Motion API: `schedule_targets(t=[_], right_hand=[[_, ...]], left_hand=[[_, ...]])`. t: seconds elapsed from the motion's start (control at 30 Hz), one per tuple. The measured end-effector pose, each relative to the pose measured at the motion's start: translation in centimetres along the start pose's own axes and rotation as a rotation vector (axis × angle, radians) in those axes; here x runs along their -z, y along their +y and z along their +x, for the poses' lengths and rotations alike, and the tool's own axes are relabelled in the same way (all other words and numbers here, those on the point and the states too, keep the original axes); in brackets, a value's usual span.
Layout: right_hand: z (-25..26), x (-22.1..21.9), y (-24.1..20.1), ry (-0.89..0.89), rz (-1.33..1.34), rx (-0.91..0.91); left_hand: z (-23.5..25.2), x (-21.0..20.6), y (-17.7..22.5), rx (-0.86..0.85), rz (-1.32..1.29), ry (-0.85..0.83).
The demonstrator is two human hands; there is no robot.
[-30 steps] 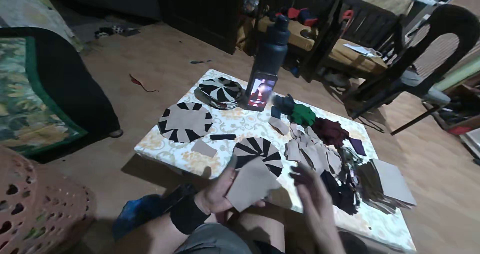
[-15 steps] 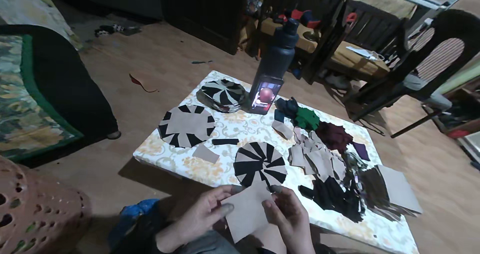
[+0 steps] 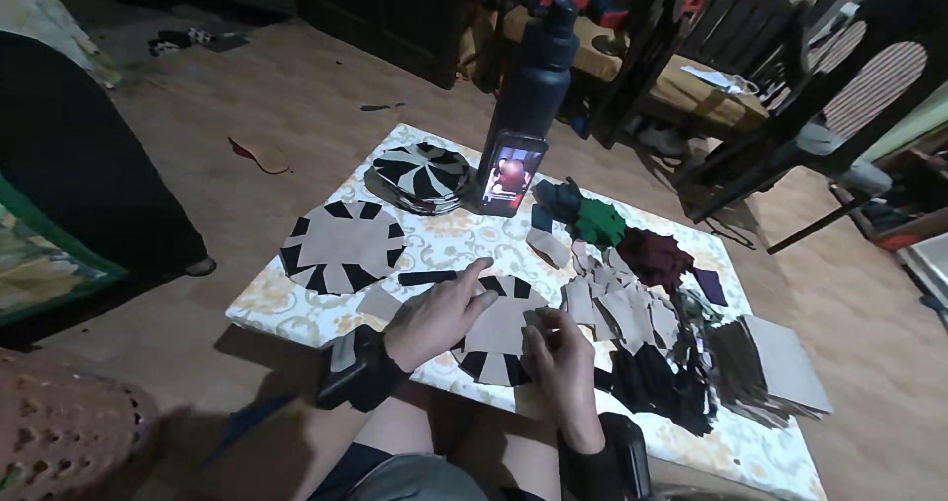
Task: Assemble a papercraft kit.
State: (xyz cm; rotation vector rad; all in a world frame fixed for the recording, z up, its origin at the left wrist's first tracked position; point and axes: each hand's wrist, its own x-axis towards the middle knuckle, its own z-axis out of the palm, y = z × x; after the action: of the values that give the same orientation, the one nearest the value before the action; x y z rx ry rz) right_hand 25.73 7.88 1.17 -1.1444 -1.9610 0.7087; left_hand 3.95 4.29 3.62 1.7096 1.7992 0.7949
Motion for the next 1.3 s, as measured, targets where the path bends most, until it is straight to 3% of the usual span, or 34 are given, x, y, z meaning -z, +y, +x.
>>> schedule_targets(t=[0.17, 0.43, 0.57, 0.67, 0.73, 0.83, 1.0, 1.3], right_hand=[[-0.1, -0.1, 0.3, 0.018, 0.038, 0.003], [0.0, -0.2, 0.4, 0.037, 0.078, -0.013], [0.0, 0.4, 0.0, 0.061, -0.068, 0.006], [0.3, 1.2, -0.5, 0.18, -0.267, 0.093], [0.5, 1.1, -0.8, 0.188, -0.302, 0.156], [0.6, -0.3, -0.8, 0.041, -0.341, 0.21], [-0.9, -2.9, 1.0, -0.149, -0.478, 0.245], [-0.7, -2.5, 0.6, -0.225, -0.489, 0.193]], left_hand=[[-0.7, 0.2, -1.0, -0.008, -0.079, -0.075], [-0.7, -0.3, -0.9, 0.026, 0.022, -0.007], [-1.2, -0.3, -0.3, 0.019, 0.186, 0.138], [-1.7, -1.2, -0.2, -0.119, 0.283, 0.257], [-2.1, -2.0, 0.3, -0.211, 0.349, 0.209], [-2.2, -3.1, 0.8, -0.283, 0.419, 0.059], [-2.1, -3.9, -0.1, -0.24, 0.483, -0.121], [-1.7, -3.4, 0.4, -0.215, 0.445, -0.183]])
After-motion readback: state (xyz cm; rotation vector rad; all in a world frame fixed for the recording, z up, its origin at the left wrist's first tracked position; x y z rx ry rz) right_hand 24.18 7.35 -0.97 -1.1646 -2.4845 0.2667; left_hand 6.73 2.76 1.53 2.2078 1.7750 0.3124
